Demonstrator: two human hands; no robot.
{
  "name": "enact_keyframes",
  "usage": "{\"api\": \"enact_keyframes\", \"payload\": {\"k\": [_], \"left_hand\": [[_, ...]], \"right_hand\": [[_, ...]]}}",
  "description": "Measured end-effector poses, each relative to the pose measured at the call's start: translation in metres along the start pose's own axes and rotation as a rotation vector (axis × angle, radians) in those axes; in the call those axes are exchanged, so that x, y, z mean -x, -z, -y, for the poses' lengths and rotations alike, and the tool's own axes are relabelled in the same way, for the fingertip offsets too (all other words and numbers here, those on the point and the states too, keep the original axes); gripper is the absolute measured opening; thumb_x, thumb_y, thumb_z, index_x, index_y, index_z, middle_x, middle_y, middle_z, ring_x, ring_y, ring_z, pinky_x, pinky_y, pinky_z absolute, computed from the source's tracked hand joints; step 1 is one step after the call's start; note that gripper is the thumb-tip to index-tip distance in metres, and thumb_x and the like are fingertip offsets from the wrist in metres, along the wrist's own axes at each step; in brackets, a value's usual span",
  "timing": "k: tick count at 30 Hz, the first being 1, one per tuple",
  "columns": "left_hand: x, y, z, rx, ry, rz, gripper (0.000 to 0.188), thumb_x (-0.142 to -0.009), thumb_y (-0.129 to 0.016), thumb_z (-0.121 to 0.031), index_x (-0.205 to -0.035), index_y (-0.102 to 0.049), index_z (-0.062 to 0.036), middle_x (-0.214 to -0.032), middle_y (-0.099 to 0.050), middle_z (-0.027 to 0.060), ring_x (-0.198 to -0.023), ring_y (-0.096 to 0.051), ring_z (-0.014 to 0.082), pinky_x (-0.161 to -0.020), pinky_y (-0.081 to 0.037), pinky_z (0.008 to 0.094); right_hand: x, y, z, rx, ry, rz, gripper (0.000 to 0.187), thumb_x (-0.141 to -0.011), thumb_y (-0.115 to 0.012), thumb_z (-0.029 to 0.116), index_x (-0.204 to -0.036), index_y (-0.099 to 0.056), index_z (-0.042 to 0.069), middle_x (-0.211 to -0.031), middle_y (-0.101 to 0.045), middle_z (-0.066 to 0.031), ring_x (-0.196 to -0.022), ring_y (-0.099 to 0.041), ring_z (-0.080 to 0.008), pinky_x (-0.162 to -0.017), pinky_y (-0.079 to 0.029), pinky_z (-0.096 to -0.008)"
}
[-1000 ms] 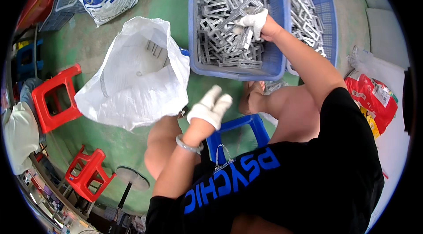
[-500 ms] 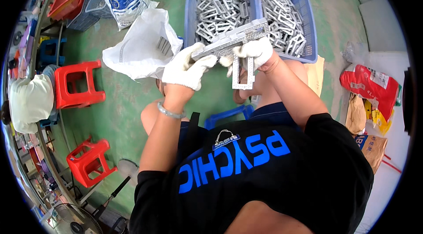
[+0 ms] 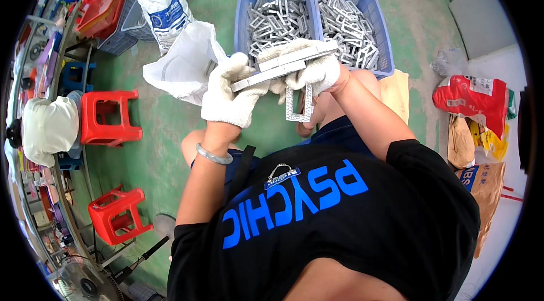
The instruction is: The person picks up metal brackets from a blue crate by hand and puts them into a white bag, then picks up a red bag and moves across the room to a table.
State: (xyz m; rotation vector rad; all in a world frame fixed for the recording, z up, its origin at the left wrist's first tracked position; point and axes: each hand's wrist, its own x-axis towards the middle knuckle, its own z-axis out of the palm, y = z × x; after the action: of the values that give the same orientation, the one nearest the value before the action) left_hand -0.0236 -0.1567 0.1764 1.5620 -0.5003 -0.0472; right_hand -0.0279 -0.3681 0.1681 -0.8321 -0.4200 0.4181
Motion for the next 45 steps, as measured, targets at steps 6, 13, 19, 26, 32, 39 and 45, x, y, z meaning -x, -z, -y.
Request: {"api": "enact_keyframes", "payload": {"k": [6,13,19,26,32,39,45], "left_hand": [[0.003,0.008,-0.014,0.033,0.098,0.062,0.043,-0.077,-0.068,0.004,-0.117,-0.052,0.003,-0.092,-0.063,0.0108,-0.084,-0.062,0.0159,-0.074,-0.051,0.0262],[-0.005,0.033,0.001,0.903,0.734,0.248,0.021,-0.092,-0.053,-0.02,-0.101,-0.058,-0.0019,-0.074,-0.055,0.0041,-0.053,-0.046,0.0082,-0.043,-0.038,0.0205],[0.0,0.038,0.006,1.197,0.871,0.099,0.028,-0.095,-0.049,-0.024,-0.106,-0.054,0.0008,-0.069,-0.052,0.0013,-0.051,-0.044,0.0069,-0.042,-0.038,0.0183],[0.003,0.04,0.01,1.287,0.872,0.029,0.034,-0.095,-0.049,-0.029,-0.105,-0.054,0.0034,-0.068,-0.054,0.0015,-0.051,-0.049,0.0087,-0.041,-0.041,0.0207],[-0.031,0.087,0.06,1.078,0.804,-0.409,0.017,-0.087,-0.062,-0.018,-0.088,-0.057,-0.0018,-0.071,-0.056,0.0047,-0.052,-0.054,0.0155,-0.042,-0.048,0.0232],[-0.081,0.141,0.098,0.735,0.87,-0.31,0.064,-0.087,-0.062,-0.039,-0.13,-0.038,0.0005,-0.125,-0.044,0.0226,-0.108,-0.051,0.0371,-0.087,-0.051,0.047],[-0.034,0.052,0.022,0.593,0.883,0.267,0.055,-0.085,-0.064,-0.038,-0.123,-0.048,-0.0006,-0.107,-0.058,0.0107,-0.087,-0.06,0.0246,-0.077,-0.052,0.0427]], "right_hand": [[0.004,-0.012,-0.001,-0.094,-0.063,-0.034,0.063,-0.066,-0.07,0.002,-0.123,-0.046,-0.013,-0.095,-0.062,-0.0247,-0.081,-0.065,-0.032,-0.069,-0.058,-0.0508],[0.013,-0.013,-0.013,-0.317,0.028,-0.138,0.047,-0.085,-0.058,0.009,-0.126,-0.042,-0.006,-0.106,-0.059,-0.0259,-0.083,-0.065,-0.0413,-0.06,-0.055,-0.0582],[0.013,-0.014,-0.021,-0.24,0.021,-0.277,0.035,-0.089,-0.057,0.012,-0.118,-0.049,-0.006,-0.102,-0.061,-0.0224,-0.078,-0.067,-0.0348,-0.052,-0.058,-0.0492],[0.01,-0.021,-0.026,-0.219,-0.023,-0.285,0.037,-0.085,-0.06,0.01,-0.117,-0.049,-0.007,-0.101,-0.061,-0.0213,-0.076,-0.067,-0.0334,-0.052,-0.059,-0.0484],[0.01,-0.017,-0.031,-0.175,-0.082,-0.367,0.038,-0.084,-0.061,0.007,-0.117,-0.049,-0.007,-0.101,-0.062,-0.0213,-0.077,-0.067,-0.0337,-0.052,-0.059,-0.0492],[0.005,-0.012,-0.041,-0.229,-0.076,-0.279,0.036,-0.081,-0.06,0.001,-0.114,-0.05,-0.009,-0.099,-0.061,-0.0233,-0.078,-0.067,-0.0361,-0.055,-0.058,-0.0531],[-0.007,-0.018,-0.039,-0.204,-0.107,-0.198,0.034,-0.079,-0.064,0.003,-0.11,-0.055,-0.007,-0.096,-0.063,-0.0208,-0.077,-0.068,-0.0334,-0.057,-0.059,-0.0493]]}}
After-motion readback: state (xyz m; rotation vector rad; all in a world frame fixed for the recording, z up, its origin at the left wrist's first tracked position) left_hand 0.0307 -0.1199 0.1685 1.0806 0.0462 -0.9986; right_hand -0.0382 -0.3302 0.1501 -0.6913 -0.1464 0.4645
